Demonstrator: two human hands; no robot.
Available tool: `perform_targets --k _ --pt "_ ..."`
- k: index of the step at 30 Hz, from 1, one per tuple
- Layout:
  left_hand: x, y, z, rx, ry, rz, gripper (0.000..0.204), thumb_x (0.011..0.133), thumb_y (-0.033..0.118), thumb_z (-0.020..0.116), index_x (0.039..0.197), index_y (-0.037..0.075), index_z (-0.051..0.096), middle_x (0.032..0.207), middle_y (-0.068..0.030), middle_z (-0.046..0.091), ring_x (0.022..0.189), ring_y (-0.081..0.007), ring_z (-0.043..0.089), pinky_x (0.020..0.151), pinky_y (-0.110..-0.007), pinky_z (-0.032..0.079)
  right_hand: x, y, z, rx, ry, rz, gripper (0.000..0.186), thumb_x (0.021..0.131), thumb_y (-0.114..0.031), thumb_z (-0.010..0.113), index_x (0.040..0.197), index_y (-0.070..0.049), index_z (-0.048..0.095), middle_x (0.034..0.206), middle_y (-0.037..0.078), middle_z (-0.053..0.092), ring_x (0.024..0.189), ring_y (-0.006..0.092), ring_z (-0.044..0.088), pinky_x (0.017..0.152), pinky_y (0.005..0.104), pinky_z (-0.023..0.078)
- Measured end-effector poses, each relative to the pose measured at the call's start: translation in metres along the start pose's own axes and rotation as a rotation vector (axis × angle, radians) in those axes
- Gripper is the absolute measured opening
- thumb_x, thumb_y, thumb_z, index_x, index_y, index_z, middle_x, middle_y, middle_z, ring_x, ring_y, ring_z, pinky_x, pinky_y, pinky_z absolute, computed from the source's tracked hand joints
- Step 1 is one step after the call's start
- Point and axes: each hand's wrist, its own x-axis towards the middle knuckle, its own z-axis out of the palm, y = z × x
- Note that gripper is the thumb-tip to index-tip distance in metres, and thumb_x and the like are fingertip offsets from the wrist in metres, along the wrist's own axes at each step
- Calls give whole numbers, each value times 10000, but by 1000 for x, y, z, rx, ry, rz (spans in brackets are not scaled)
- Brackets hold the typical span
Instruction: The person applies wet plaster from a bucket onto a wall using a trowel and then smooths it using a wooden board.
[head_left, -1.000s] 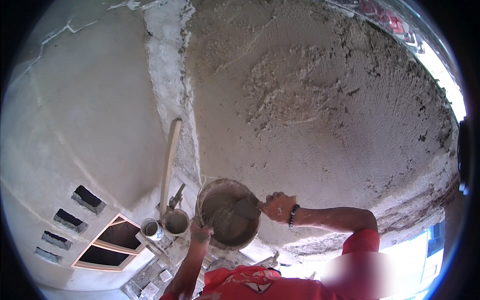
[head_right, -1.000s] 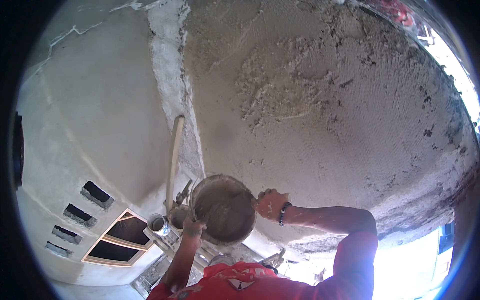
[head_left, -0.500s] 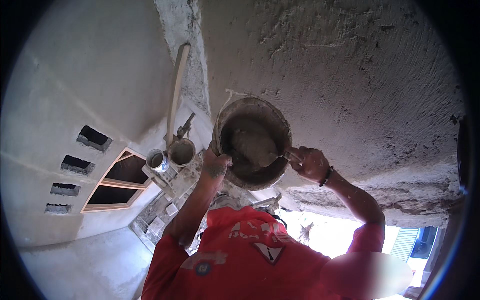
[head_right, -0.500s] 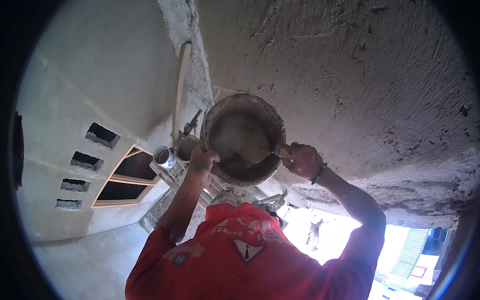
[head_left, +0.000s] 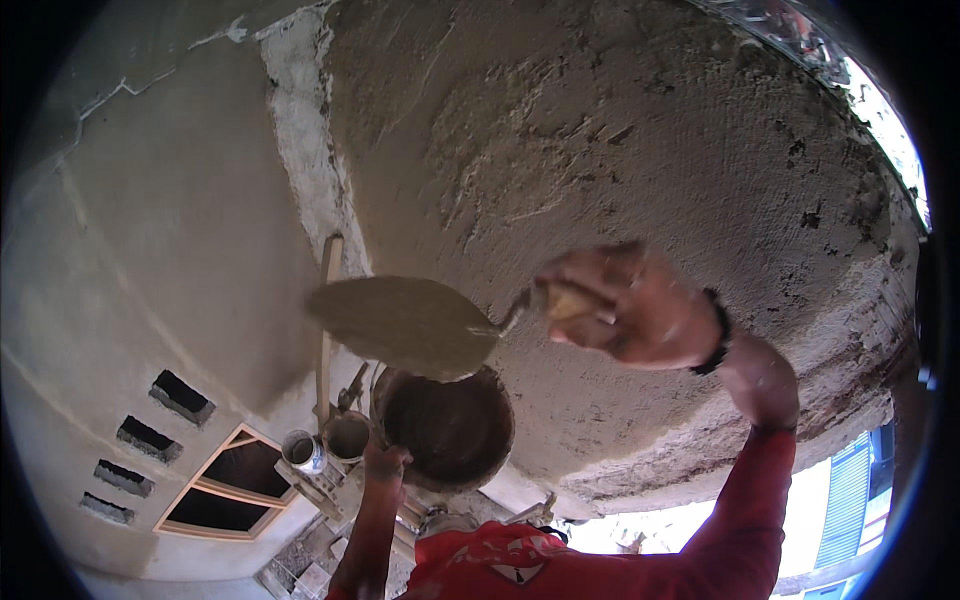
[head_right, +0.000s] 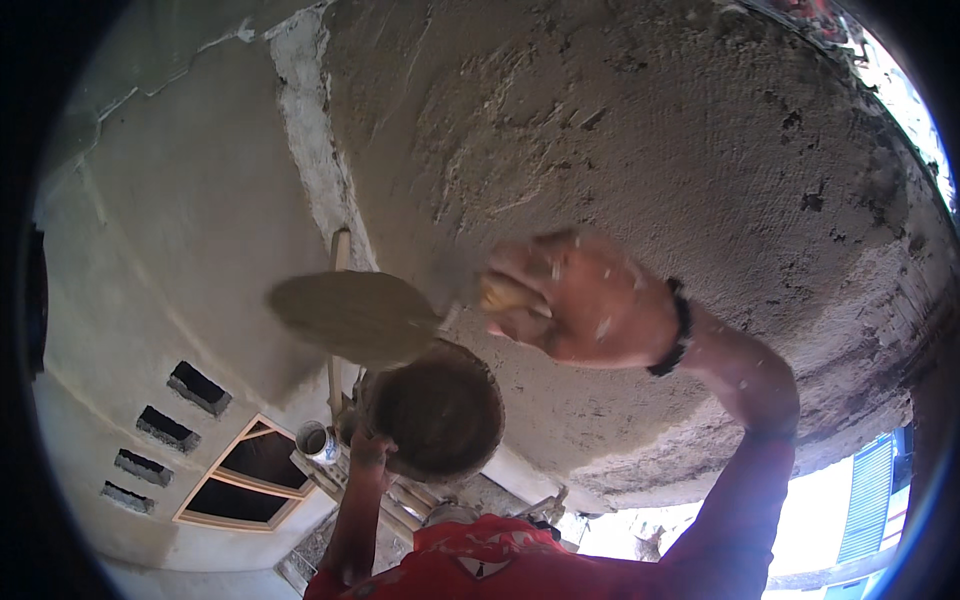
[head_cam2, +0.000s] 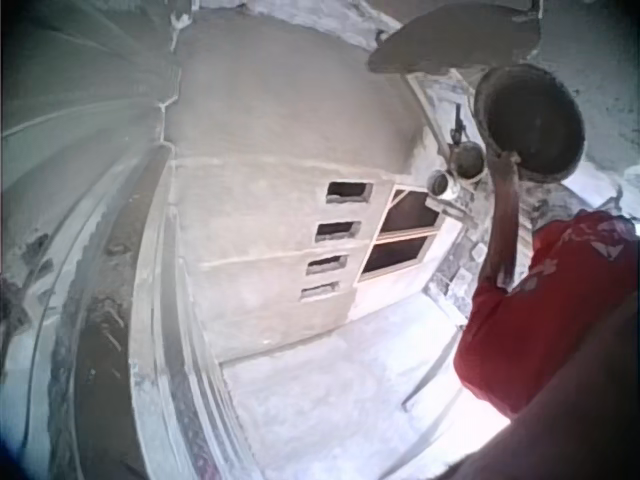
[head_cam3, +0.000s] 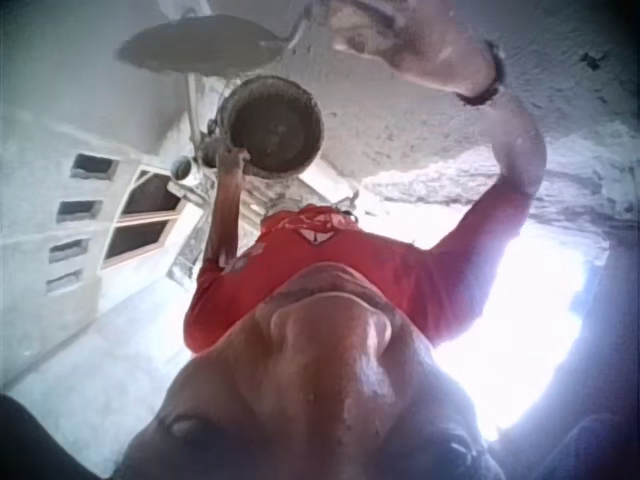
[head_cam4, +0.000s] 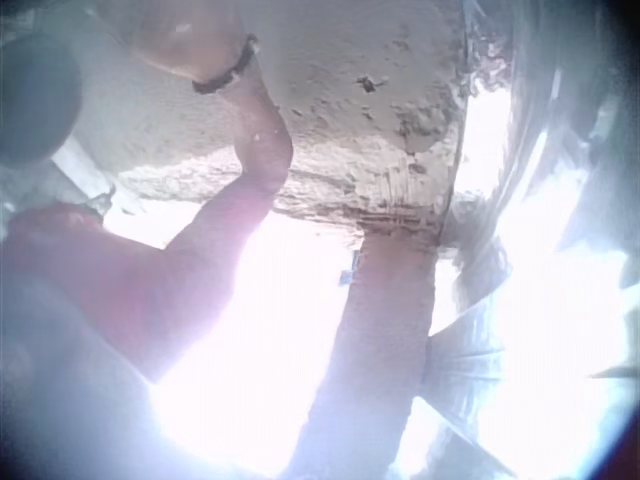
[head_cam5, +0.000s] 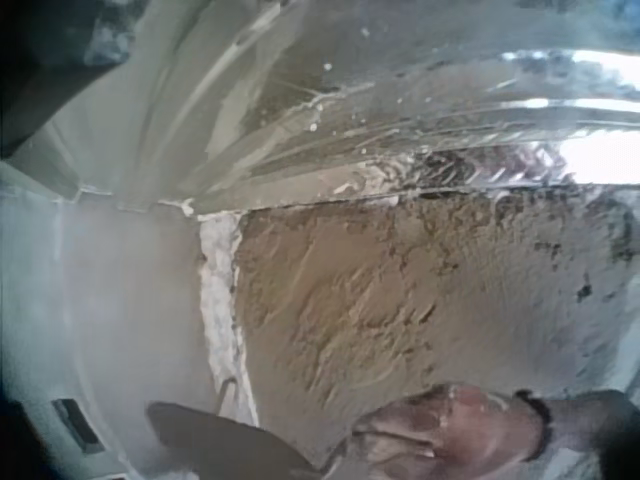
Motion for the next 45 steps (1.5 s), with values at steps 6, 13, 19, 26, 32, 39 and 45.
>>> perform_targets --k 6,13,19,26,32,39,45 --pt "-10 -15 -19 -13 76 -34 585 596 -56 479 1175 13 522 879 -53 582 640 -118 511 529 -233 424 41 -20 -81 450 -66 85 298 853 -251 618 1047 -25 598 896 89 654 650 139 635 535 242 529" --pt "-17 -26 -19 81 129 -99 481 618 -46 501 1091 27 548 739 -37 531 554 -128 489 451 -252 403 -39 6 -167 -464 501 790 309 939 -265 480 1178 -88 563 970 105 646 781 149 624 619 287 537" --pt "-5 -41 -11 -17 -25 -19 478 626 -49 499 1095 30 554 765 -18 541 603 -112 497 524 -240 405 -80 19 -86 328 399 56 260 868 -161 568 1113 -73 572 1024 98 618 895 160 602 681 214 526" --pt "-11 -15 34 116 -123 -81 566 623 -39 500 1187 17 502 821 -19 559 592 -88 468 472 -235 359 -110 -25 94 -612 -520 440 243 894 -222 452 1079 -117 569 877 126 603 800 232 610 647 382 517" --pt "-19 5 67 43 -209 -62 569 634 -46 502 1199 17 496 866 -40 571 611 -93 479 506 -237 380 -143 -10 190 -303 -733 594 279 868 -270 462 1071 -134 596 936 156 612 777 278 624 630 431 533" --pt "-11 9 50 82 -204 -38 549 608 -64 500 1155 -16 492 881 -51 566 661 -124 503 556 -246 405 -169 -18 201 -25 -300 411 251 835 -221 513 1049 -149 621 798 100 651 680 272 629 593 403 522" --pt "-11 20 37 50 -160 -61 533 613 -69 501 1142 -8 502 861 -47 564 667 -114 502 566 -247 411 -153 -19 191 -41 -154 490 367 756 -122 638 1119 -121 584 715 78 630 638 241 624 587 354 514"
